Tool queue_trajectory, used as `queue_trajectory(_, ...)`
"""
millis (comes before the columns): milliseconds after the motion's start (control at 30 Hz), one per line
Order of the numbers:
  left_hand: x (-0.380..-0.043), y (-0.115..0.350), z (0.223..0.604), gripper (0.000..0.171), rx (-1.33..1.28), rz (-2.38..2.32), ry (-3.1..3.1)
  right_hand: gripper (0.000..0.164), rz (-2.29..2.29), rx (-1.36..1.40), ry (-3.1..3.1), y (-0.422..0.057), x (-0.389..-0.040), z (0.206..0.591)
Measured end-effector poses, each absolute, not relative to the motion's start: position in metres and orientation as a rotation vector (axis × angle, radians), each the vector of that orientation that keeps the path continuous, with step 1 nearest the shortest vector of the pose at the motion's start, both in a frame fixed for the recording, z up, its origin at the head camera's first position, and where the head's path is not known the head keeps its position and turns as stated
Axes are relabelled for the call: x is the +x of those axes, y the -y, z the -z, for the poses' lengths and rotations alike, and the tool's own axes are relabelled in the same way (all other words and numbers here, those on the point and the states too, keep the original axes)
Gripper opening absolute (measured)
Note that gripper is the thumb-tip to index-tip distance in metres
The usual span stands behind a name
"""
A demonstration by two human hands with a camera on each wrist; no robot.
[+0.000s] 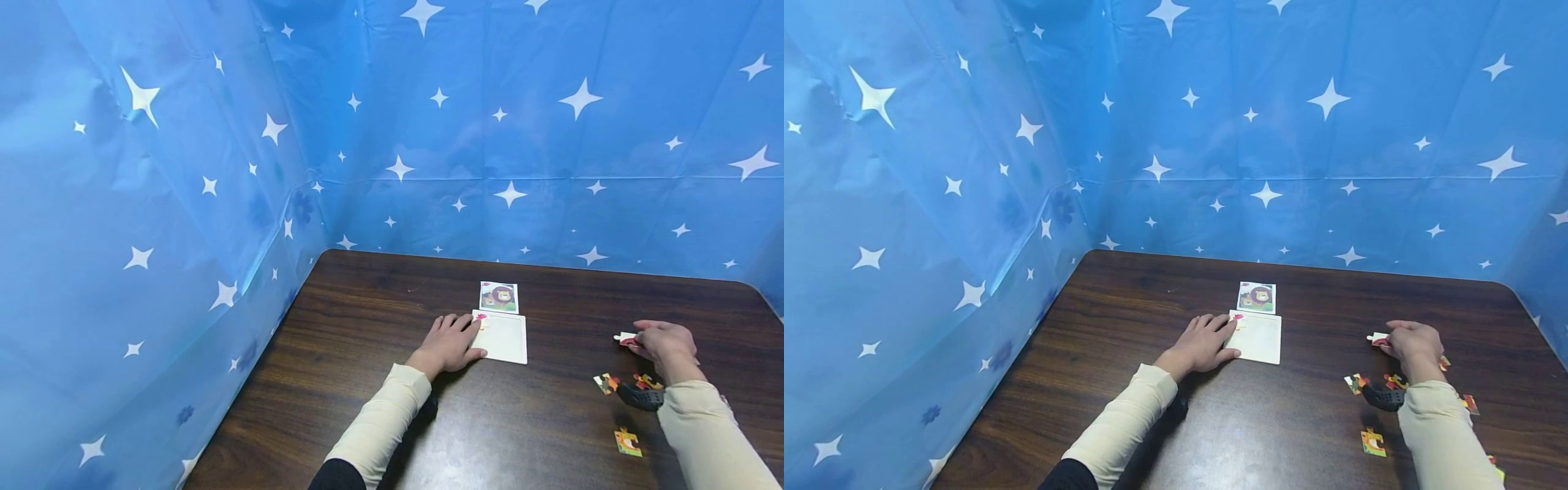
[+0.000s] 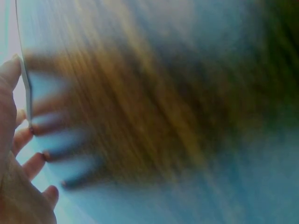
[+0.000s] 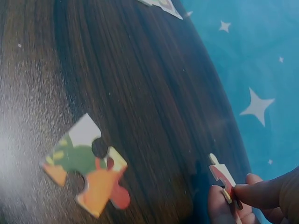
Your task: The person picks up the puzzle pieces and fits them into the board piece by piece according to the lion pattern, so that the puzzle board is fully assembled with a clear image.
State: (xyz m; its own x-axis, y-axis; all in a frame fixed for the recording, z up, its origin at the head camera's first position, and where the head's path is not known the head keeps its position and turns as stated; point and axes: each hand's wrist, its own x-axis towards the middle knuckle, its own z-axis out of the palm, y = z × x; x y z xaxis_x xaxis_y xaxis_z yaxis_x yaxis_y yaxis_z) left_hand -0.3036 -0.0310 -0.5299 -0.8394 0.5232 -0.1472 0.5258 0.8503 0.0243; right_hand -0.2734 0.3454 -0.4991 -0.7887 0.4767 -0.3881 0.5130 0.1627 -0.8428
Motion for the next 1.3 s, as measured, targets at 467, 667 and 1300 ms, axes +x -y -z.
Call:
queue_trajectory(467, -0.304, 0.031, 0.527, 0.068, 0.816, 0.064, -2.887, 0.048, 1.849, 0.850, -2.332, -0.317, -0.282, 0.495)
queue_trajectory(667, -0.303, 0.030, 0.527, 0.069, 0.811, 0.073, -2.890, 0.047, 1.824, 0.833, -2.354, -0.307, -0.285, 0.494)
queue_trajectory(1300, -0.306, 0.031, 0.533, 0.069, 0.807, 0.023, -2.867, 0.047, 1.755, 0.733, -2.425, -0.267, -0.295, 0.501)
